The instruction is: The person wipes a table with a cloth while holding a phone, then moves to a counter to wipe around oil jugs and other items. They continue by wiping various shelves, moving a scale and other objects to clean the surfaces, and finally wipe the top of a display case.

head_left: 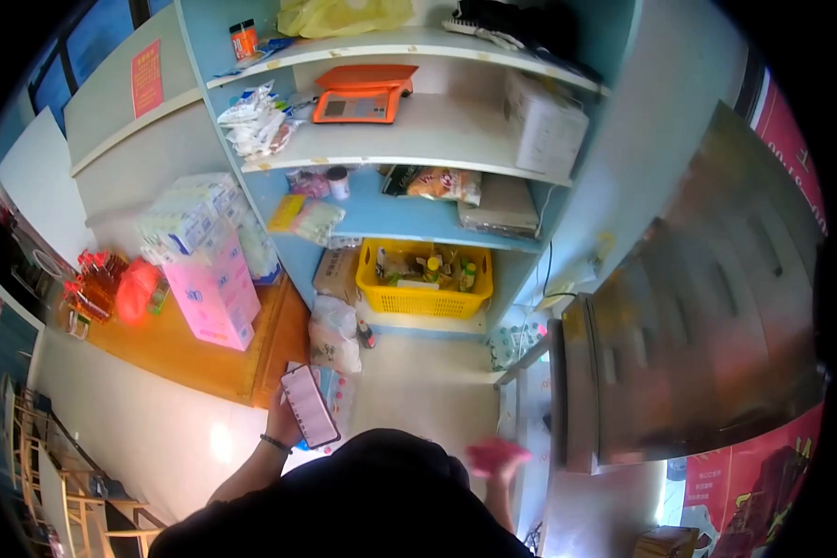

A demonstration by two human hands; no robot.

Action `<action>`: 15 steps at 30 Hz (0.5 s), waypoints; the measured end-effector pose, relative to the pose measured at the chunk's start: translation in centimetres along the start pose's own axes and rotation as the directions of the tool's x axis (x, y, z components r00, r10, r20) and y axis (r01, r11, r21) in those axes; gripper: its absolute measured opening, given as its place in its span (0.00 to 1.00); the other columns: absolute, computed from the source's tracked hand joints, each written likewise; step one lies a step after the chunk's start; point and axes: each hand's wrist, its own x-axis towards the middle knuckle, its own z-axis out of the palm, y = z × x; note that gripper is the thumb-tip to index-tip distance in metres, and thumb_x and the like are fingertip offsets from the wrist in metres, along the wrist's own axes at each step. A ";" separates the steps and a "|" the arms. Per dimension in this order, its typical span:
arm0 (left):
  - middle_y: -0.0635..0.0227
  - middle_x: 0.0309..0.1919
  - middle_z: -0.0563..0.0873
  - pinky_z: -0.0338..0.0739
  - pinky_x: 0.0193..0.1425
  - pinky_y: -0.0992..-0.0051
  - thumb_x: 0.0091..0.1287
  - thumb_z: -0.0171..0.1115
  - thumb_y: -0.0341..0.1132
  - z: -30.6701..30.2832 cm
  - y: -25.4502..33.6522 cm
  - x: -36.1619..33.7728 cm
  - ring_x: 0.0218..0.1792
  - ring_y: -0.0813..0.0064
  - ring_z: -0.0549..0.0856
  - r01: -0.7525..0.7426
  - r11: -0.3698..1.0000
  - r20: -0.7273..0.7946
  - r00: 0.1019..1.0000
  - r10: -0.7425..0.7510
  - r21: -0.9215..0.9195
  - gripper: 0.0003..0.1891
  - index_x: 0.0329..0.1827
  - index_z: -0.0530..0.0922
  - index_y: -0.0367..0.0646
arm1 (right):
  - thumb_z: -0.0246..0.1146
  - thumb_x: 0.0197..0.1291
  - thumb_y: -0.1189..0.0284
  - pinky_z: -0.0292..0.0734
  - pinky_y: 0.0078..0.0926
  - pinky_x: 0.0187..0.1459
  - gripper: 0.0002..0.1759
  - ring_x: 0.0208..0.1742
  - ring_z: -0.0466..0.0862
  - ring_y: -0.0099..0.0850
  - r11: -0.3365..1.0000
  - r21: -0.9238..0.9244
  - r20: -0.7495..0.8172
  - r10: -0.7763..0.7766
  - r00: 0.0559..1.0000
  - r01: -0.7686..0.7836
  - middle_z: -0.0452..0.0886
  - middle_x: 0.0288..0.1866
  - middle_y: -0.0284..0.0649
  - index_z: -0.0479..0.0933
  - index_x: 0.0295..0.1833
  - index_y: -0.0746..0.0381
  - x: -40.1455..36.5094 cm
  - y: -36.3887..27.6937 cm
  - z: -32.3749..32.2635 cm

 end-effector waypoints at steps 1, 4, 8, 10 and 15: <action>0.62 0.49 0.77 0.67 0.57 0.58 0.63 0.37 0.55 -0.1 0.9 0.1 0.50 0.59 0.76 -0.048 0.999 -0.061 0.997 0.047 -0.016 0.27 0.58 0.67 0.47 | 0.41 0.61 0.43 0.64 0.31 0.57 0.32 0.51 0.71 0.32 0.811 -0.574 -0.162 0.028 0.986 -0.118 0.73 0.49 0.41 0.68 0.51 0.61 3.0 3.9 3.6; 0.61 0.42 0.79 0.72 0.52 0.62 0.59 0.46 0.59 -1.2 2.3 0.6 0.44 0.62 0.78 -0.197 0.979 -0.116 0.972 0.202 0.055 0.30 0.53 0.71 0.44 | 0.39 0.52 0.34 0.65 0.34 0.57 0.42 0.53 0.72 0.33 0.762 -0.648 0.035 0.010 0.999 0.015 0.72 0.52 0.38 0.64 0.56 0.59 10.8 12.9 23.7; 0.61 0.50 0.74 0.66 0.57 0.62 0.59 0.46 0.59 -3.4 2.6 1.1 0.51 0.61 0.74 -0.263 0.963 -0.162 0.954 0.250 -0.061 0.31 0.57 0.66 0.46 | 0.35 0.52 0.34 0.69 0.34 0.55 0.45 0.52 0.74 0.33 0.706 -0.659 0.539 0.202 0.818 0.259 0.73 0.50 0.40 0.61 0.59 0.61 23.1 13.9 42.7; 0.62 0.58 0.70 0.62 0.62 0.61 0.59 0.43 0.60 -4.8 2.3 1.3 0.58 0.60 0.70 -0.274 0.959 -0.172 0.951 0.259 -0.075 0.34 0.63 0.61 0.47 | 0.38 0.60 0.42 0.69 0.34 0.54 0.36 0.51 0.75 0.34 0.487 -0.773 0.532 0.149 0.833 0.406 0.75 0.48 0.40 0.65 0.56 0.64 29.9 16.0 48.9; 0.63 0.52 0.74 0.62 0.60 0.62 0.56 0.44 0.64 -6.7 2.3 3.5 0.53 0.62 0.72 -0.367 0.930 -0.454 0.826 0.334 0.016 0.36 0.61 0.64 0.46 | 0.41 0.59 0.44 0.53 0.44 0.62 0.32 0.62 0.63 0.44 -0.548 0.009 0.514 0.720 0.466 0.836 0.65 0.62 0.43 0.64 0.61 0.53 39.8 23.9 58.6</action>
